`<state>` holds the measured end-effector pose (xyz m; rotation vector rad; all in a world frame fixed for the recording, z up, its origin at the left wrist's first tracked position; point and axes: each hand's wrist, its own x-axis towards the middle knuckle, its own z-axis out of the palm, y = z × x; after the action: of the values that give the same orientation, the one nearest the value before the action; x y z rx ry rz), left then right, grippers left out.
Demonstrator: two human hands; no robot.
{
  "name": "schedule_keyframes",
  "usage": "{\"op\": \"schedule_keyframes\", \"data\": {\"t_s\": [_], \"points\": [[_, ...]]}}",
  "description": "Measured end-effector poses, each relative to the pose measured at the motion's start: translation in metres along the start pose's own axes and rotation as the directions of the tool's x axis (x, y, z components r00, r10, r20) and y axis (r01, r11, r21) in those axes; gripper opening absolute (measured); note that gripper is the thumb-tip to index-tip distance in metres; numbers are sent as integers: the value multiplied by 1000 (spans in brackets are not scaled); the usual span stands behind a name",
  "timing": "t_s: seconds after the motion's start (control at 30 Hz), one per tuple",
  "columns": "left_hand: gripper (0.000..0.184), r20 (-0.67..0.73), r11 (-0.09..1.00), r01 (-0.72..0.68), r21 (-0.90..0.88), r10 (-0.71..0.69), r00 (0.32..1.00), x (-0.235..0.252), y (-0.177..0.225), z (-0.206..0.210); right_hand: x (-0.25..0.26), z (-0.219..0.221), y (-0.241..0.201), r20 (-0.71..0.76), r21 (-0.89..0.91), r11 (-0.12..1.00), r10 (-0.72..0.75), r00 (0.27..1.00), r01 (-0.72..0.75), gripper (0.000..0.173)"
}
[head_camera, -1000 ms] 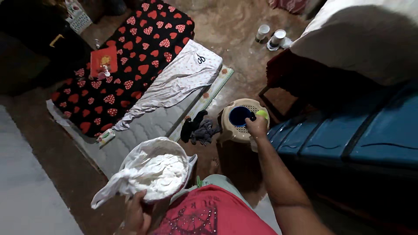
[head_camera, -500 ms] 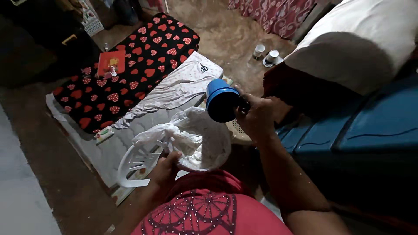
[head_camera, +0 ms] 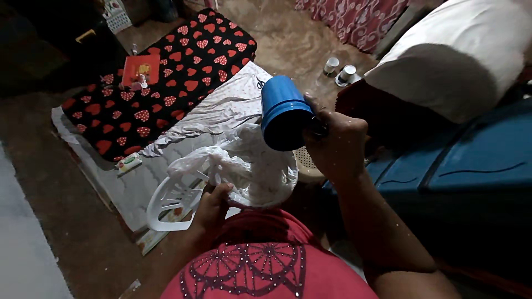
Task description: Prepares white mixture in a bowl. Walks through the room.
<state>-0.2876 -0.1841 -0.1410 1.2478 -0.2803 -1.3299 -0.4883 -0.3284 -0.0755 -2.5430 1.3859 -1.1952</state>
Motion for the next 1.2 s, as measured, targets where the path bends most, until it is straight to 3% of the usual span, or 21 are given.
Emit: {"op": "schedule_keyframes", "data": {"t_s": [0.4, 0.9, 1.2], "points": [[17, 70, 997, -12, -75, 17, 997, 7, -5, -5, -1, -13, -13, 45, 39, 999, 17, 999, -19, 50], [22, 175, 993, -45, -111, 64, 983, 9, -14, -13, -2, -17, -19, -64, 35, 999, -17, 998, 19, 50], [27, 171, 994, -58, -92, 73, 983, 5, -15, -14, -5, -21, -22, -44, 38, 999, -22, 999, 24, 49]]}}
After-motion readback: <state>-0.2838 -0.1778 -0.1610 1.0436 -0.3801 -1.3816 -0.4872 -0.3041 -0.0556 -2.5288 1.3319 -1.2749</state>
